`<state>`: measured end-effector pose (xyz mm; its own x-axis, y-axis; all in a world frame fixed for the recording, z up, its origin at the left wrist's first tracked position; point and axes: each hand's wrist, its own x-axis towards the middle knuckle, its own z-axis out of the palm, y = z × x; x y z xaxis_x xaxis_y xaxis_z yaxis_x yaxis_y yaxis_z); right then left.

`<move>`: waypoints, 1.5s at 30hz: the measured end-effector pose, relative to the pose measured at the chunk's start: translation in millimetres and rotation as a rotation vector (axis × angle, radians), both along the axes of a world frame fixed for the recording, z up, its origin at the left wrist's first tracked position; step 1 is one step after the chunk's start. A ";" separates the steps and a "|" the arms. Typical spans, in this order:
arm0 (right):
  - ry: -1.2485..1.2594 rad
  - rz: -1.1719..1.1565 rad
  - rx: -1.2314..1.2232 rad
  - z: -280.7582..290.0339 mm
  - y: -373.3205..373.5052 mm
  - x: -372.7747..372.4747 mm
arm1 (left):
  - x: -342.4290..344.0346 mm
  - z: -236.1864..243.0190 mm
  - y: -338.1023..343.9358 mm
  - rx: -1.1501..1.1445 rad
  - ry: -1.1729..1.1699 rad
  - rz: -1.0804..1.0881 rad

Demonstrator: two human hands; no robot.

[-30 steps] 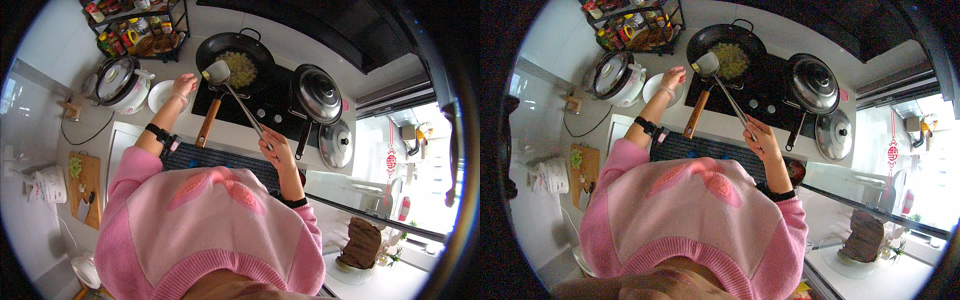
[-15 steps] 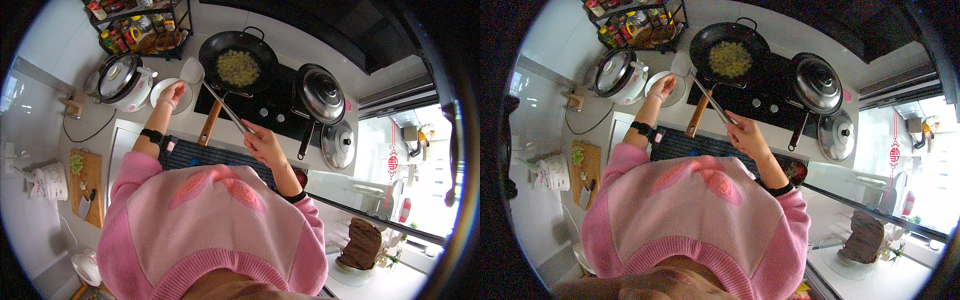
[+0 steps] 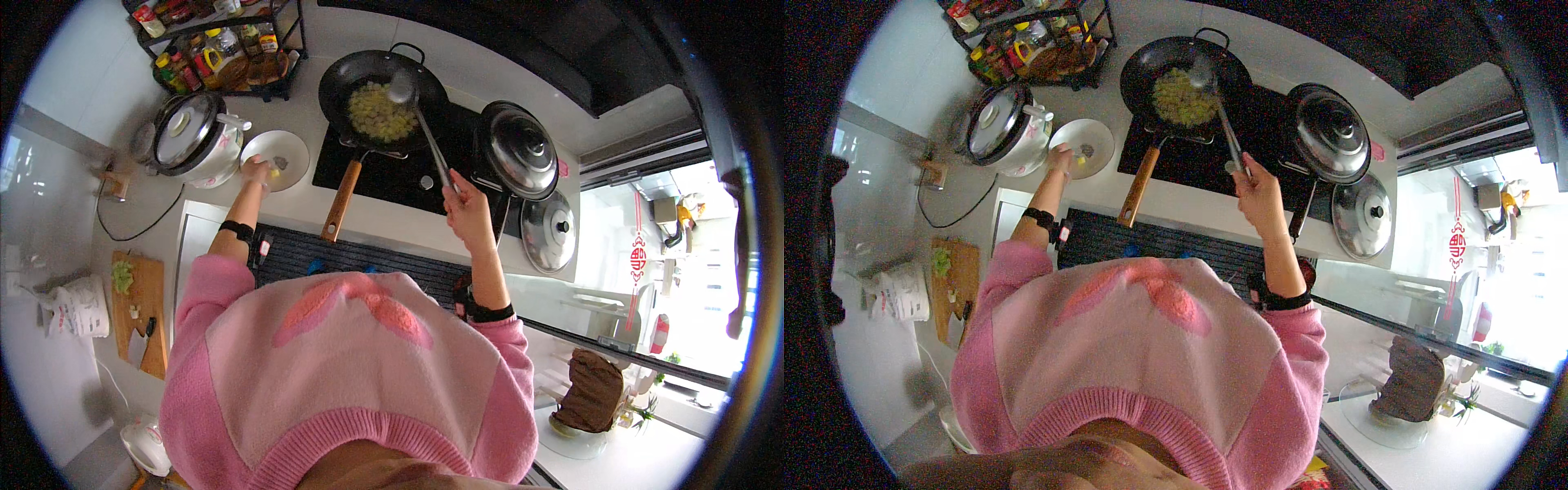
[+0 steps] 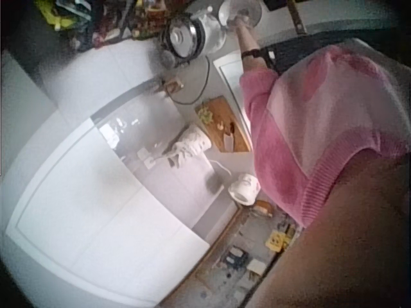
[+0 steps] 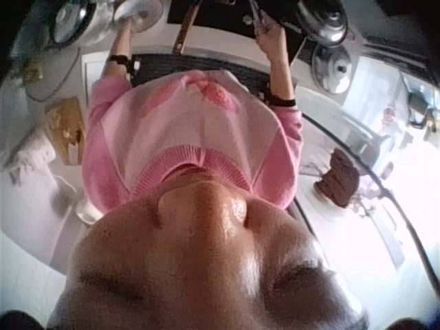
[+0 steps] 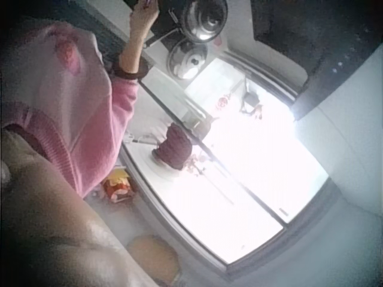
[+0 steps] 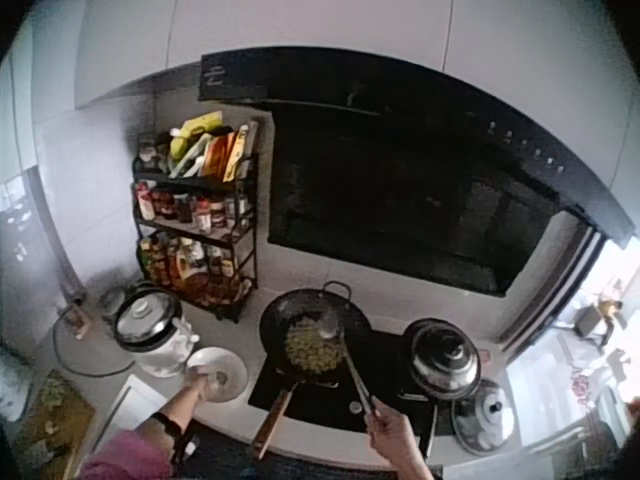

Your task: The person chops mushrooms on a wooden cutting board and transfers them into a bowl. They then move to the stove, add the mushrooms to a wok, and stir-fry them with a spatula. The person also handles a cloth and briefly wipes the countertop.

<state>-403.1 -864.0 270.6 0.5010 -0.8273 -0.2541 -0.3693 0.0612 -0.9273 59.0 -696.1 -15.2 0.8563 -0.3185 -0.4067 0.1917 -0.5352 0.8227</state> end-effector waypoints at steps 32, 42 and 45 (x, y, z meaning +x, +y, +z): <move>-0.404 -0.050 0.582 -31.3 -22.1 6.5 | -53.7 74.6 78.4 -0.254 0.061 -0.054; 0.016 -0.085 0.052 -11.7 -48.1 -0.3 | -58.9 76.0 74.8 -0.255 0.078 0.015; 0.064 -0.098 0.049 -9.6 -57.6 -5.8 | -62.6 81.6 76.0 -0.261 0.087 0.029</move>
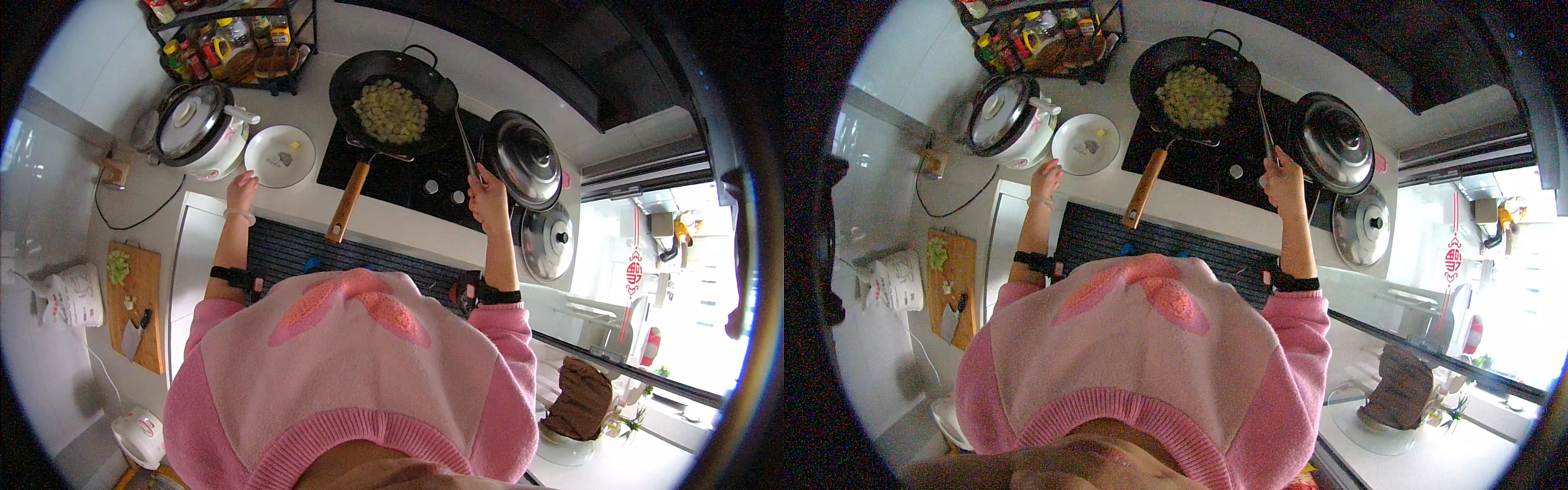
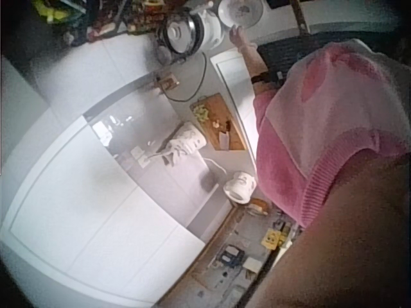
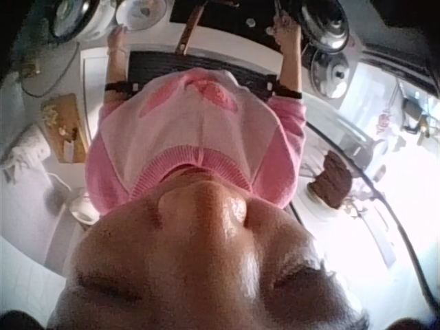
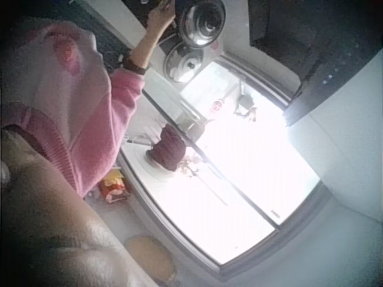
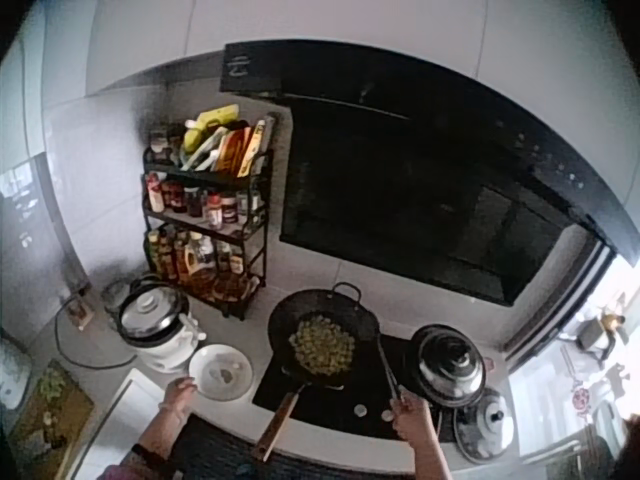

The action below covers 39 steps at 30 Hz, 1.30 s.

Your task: The person chops mushrooms on a wooden cutting board and transfers them into a bowl. They then move to the stove, add the mushrooms to a wok, and stir-fry them with a spatula. The person also handles a cloth and briefly wipes the countertop.

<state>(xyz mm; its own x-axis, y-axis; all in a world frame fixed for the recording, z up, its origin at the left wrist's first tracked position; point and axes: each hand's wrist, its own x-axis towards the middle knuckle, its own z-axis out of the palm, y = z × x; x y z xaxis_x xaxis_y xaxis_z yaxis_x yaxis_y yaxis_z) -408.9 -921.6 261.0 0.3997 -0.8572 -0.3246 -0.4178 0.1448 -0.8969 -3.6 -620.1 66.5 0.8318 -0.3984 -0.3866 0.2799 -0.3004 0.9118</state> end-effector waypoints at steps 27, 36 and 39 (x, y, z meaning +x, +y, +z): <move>-0.387 0.196 0.434 -7.9 24.0 38.0 | -4.3 3.9 21.0 0.008 0.066 0.005; -0.136 0.052 0.168 11.0 22.6 16.1 | -2.6 4.1 25.1 0.036 0.067 0.027; -0.049 0.022 0.064 9.9 13.6 16.0 | -1.7 3.6 23.7 0.049 0.079 0.026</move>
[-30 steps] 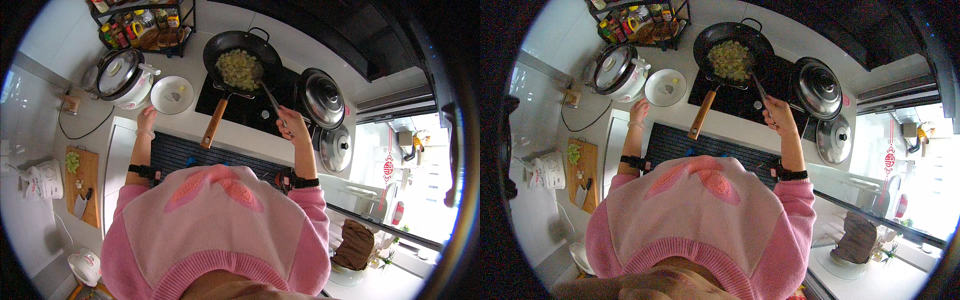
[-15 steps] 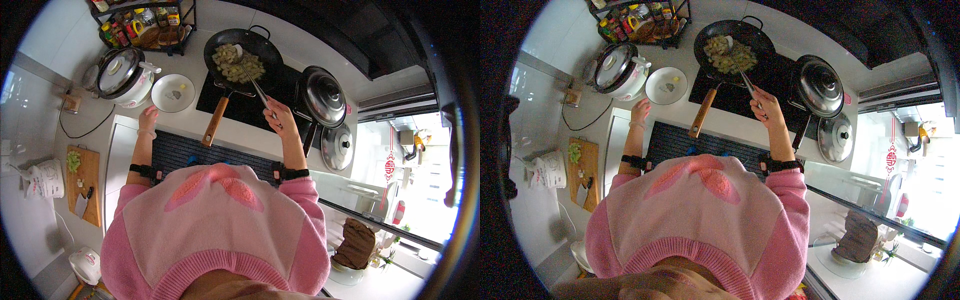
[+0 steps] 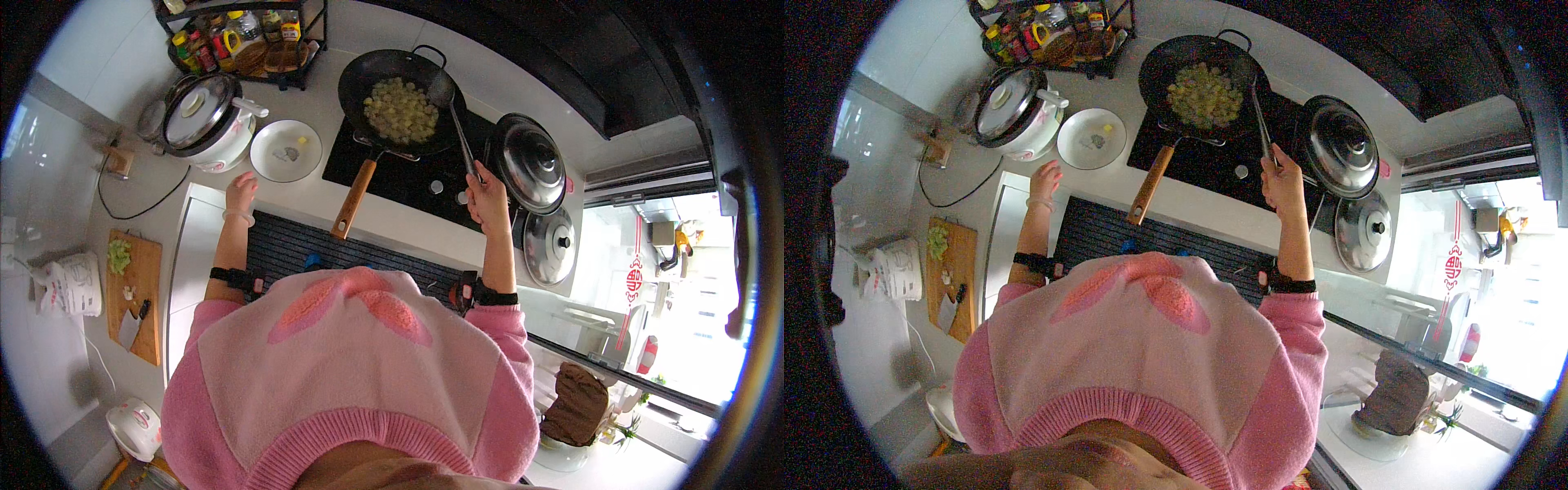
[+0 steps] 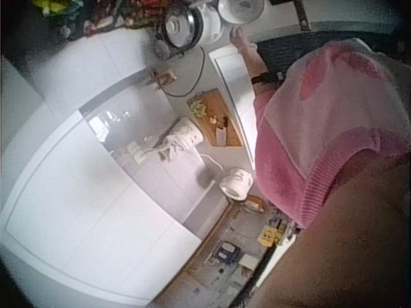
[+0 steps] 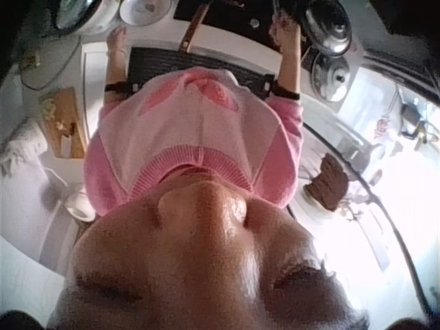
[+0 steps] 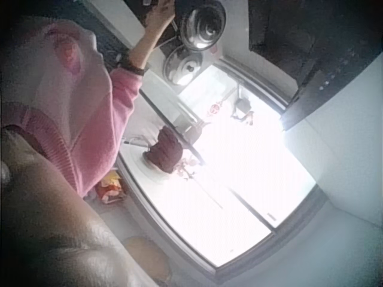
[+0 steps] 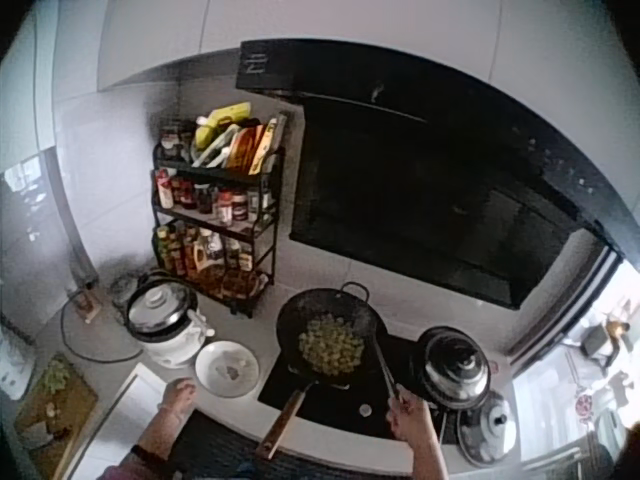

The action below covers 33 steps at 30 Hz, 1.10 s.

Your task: The person chops mushrooms on a wooden cutting board and transfers them into a bowl. They then move to the stove, add the mushrooms to a wok, and stir-fry them with a spatula. The person also handles a cloth and briefly wipes the countertop.

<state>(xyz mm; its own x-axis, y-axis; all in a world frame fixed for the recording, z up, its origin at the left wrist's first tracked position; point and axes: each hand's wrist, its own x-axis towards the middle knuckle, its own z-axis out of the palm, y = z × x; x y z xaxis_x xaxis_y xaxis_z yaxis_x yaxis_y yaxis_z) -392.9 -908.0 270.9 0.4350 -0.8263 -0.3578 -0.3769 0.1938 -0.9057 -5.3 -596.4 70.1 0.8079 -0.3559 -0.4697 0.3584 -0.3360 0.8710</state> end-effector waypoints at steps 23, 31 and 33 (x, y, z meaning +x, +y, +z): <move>-0.315 0.106 0.459 -22.9 11.7 15.2 | 7.0 -0.3 -12.7 -0.112 -0.029 -0.093; 0.181 0.215 -0.625 -16.4 13.8 15.0 | 36.7 -26.8 -80.9 0.146 -0.379 -0.375; 0.348 0.202 -0.749 -0.1 19.9 28.7 | 53.7 -47.8 -94.9 0.251 -0.588 -0.490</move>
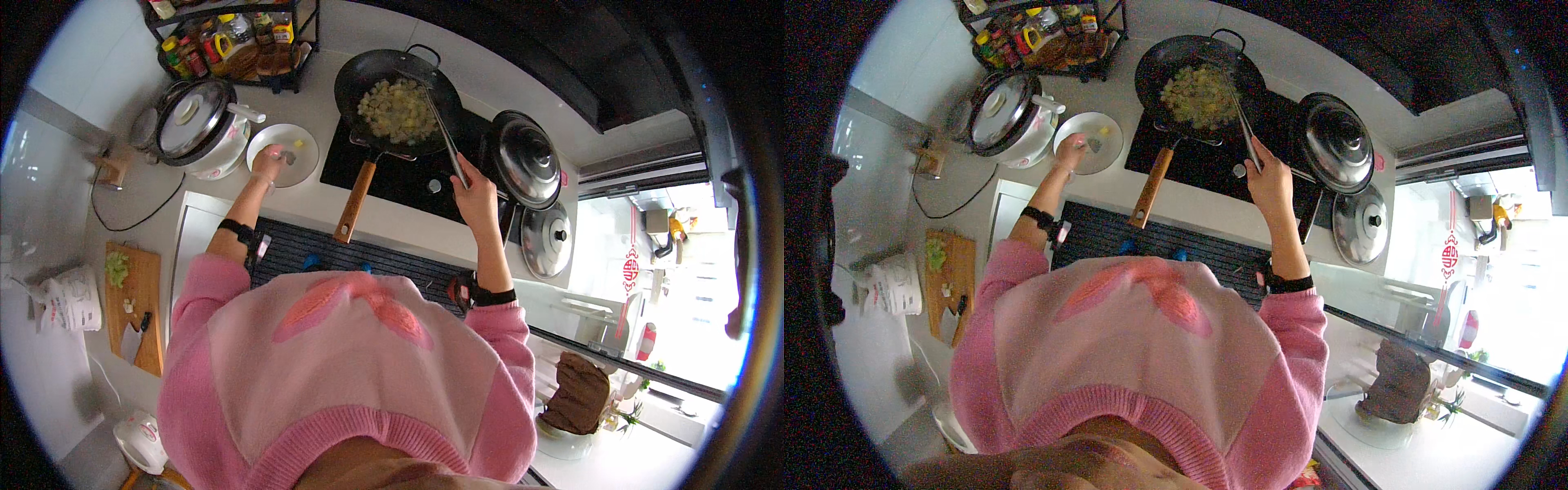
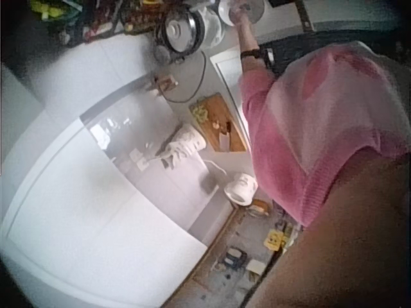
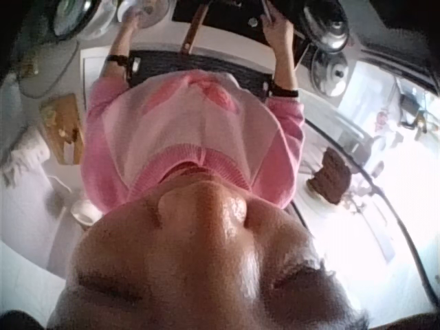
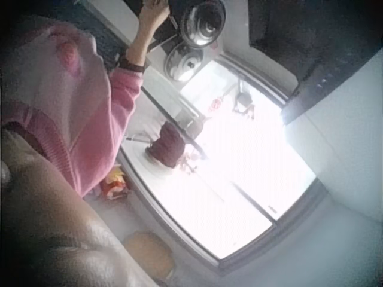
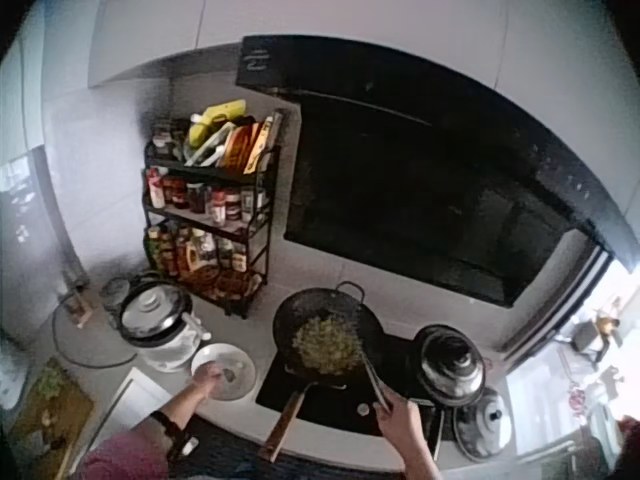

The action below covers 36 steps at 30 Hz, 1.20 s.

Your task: The person chops mushrooms on a wooden cutting board and transfers them into a bowl. They then move to the stove, add the mushrooms to a wok, and stir-fry them with a spatula. The person also handles a cloth and briefly wipes the countertop.

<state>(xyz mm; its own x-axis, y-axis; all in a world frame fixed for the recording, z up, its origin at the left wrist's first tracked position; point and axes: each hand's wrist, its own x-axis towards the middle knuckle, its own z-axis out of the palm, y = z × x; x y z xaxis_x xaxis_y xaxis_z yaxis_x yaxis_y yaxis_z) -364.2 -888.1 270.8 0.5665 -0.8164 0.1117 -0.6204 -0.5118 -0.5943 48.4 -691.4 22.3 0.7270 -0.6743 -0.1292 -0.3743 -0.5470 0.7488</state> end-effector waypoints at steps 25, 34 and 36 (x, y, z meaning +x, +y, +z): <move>0.391 0.006 -0.253 -58.1 33.1 56.1 | -24.4 -34.9 -79.0 -0.016 -0.139 0.018; 0.244 0.130 -0.475 -76.6 13.1 39.8 | -53.2 2.8 -35.8 0.318 -0.429 -0.268; 0.224 0.078 -0.440 -64.2 24.9 43.8 | -58.8 14.1 -31.3 0.359 -0.453 -0.330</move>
<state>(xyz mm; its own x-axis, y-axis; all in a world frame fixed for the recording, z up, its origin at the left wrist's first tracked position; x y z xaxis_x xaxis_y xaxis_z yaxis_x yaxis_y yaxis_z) -320.4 -863.2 206.6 0.6737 -0.6732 0.3047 -0.6576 -0.7343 -0.1684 -10.4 -722.7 36.4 0.5248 -0.8431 -0.1176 -0.7998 -0.5356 0.2709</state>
